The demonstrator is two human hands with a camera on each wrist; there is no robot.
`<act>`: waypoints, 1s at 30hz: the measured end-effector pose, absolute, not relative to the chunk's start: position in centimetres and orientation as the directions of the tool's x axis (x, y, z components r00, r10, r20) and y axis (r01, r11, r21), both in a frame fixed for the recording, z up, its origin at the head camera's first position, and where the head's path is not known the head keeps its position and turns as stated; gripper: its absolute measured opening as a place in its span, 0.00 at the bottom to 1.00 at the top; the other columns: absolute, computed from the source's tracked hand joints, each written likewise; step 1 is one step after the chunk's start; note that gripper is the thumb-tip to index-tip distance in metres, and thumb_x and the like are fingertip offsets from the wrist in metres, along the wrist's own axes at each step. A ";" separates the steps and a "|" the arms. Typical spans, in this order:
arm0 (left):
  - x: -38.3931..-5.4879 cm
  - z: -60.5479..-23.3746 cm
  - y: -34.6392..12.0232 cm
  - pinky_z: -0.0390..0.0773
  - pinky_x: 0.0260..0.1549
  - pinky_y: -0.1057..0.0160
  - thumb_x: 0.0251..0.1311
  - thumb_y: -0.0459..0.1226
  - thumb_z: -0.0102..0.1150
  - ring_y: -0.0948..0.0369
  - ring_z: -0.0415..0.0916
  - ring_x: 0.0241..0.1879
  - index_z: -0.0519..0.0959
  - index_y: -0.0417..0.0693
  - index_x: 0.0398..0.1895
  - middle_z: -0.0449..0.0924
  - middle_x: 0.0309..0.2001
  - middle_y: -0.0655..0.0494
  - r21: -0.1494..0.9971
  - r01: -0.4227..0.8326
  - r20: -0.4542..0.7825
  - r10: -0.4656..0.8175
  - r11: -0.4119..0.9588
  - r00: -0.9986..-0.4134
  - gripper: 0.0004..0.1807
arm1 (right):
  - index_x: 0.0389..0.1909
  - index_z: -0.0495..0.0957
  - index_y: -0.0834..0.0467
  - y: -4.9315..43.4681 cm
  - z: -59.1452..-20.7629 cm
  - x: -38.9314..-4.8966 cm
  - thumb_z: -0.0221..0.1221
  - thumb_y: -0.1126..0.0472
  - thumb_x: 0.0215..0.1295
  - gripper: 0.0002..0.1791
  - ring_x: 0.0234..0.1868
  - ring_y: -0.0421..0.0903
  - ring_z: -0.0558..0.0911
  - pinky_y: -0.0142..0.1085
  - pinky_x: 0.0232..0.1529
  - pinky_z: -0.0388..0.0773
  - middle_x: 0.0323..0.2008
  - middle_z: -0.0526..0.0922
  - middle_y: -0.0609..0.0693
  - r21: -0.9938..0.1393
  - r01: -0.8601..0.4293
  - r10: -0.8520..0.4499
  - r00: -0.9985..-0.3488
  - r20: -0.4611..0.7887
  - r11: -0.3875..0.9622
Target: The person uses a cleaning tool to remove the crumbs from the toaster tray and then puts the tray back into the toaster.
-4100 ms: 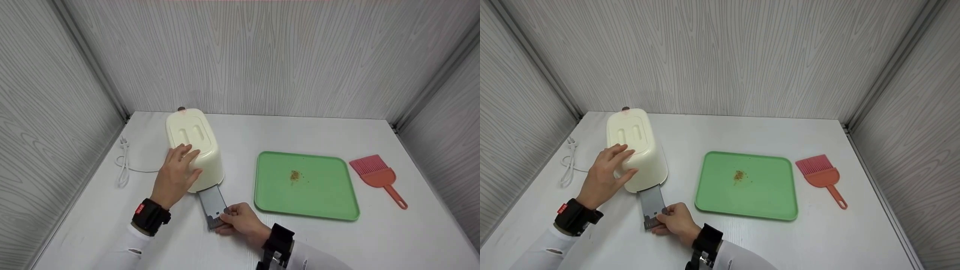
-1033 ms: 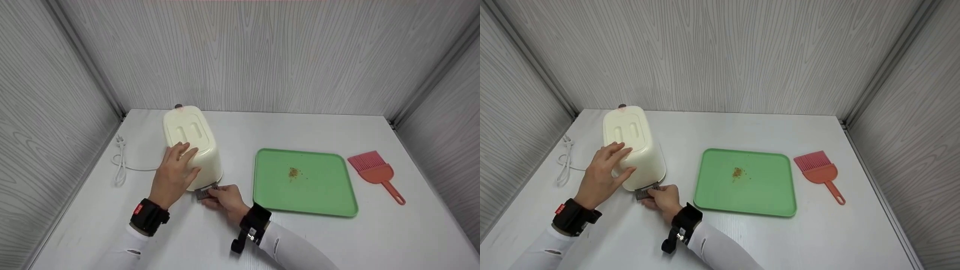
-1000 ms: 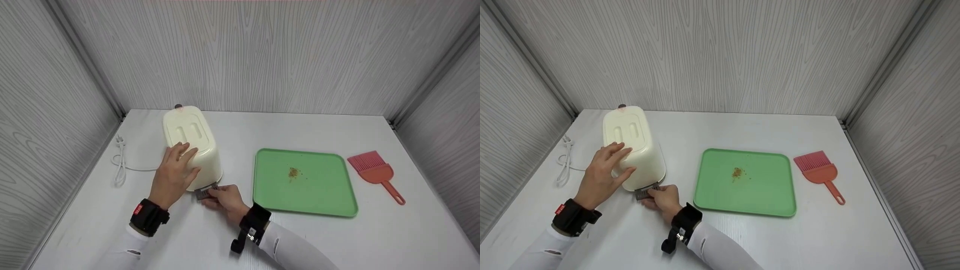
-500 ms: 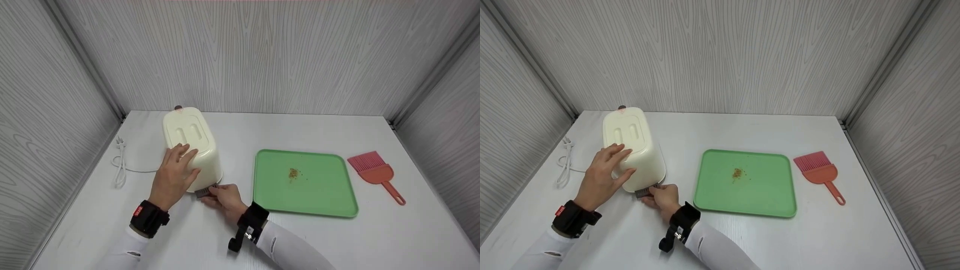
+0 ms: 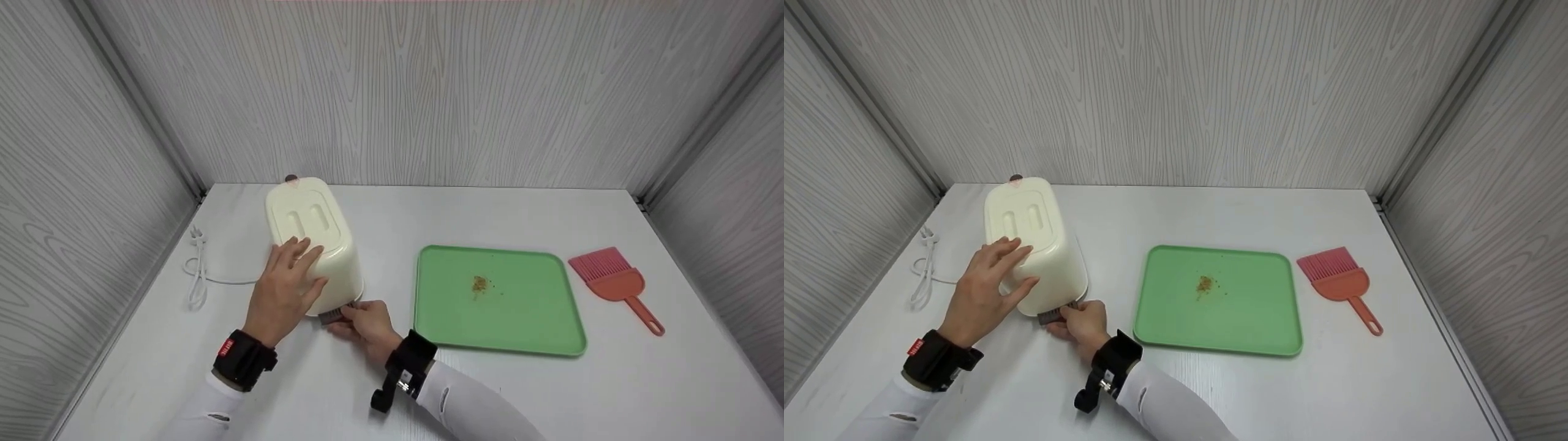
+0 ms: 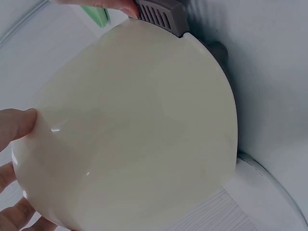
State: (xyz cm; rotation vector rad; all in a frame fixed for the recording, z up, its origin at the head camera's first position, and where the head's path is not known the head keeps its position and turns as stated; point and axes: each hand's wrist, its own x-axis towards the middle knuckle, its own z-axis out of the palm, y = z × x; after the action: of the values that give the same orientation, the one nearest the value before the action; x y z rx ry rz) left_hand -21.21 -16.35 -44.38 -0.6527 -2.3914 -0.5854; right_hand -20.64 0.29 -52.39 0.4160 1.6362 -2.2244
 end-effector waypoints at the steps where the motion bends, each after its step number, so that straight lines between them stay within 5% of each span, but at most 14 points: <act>1: -21.2 -44.4 -16.4 0.69 0.73 0.32 0.60 0.36 0.76 0.38 0.73 0.70 0.81 0.41 0.64 0.80 0.64 0.36 0.251 0.570 0.634 0.312 0.783 -0.708 0.28 | 0.56 0.78 0.77 0.2 -52.4 -20.7 0.57 0.71 0.75 0.15 0.33 0.44 0.91 0.35 0.44 0.92 0.46 0.90 0.69 -0.855 0.440 -0.102 -0.897 -0.429 -0.275; 30: -21.2 -44.2 -16.4 0.72 0.71 0.33 0.60 0.37 0.76 0.38 0.74 0.69 0.81 0.41 0.63 0.81 0.63 0.36 0.239 0.571 0.632 0.321 0.785 -0.706 0.27 | 0.52 0.81 0.74 0.5 -52.7 -20.4 0.54 0.71 0.77 0.12 0.34 0.40 0.91 0.30 0.44 0.90 0.37 0.93 0.59 -0.835 0.460 -0.096 -0.886 -0.453 -0.304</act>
State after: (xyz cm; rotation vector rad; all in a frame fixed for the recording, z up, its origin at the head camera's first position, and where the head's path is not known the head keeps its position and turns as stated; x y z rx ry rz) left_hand -21.23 -16.40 -44.24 -0.6614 -2.3934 -0.5704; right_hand -20.40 0.51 -52.71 0.4575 1.5961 -2.2408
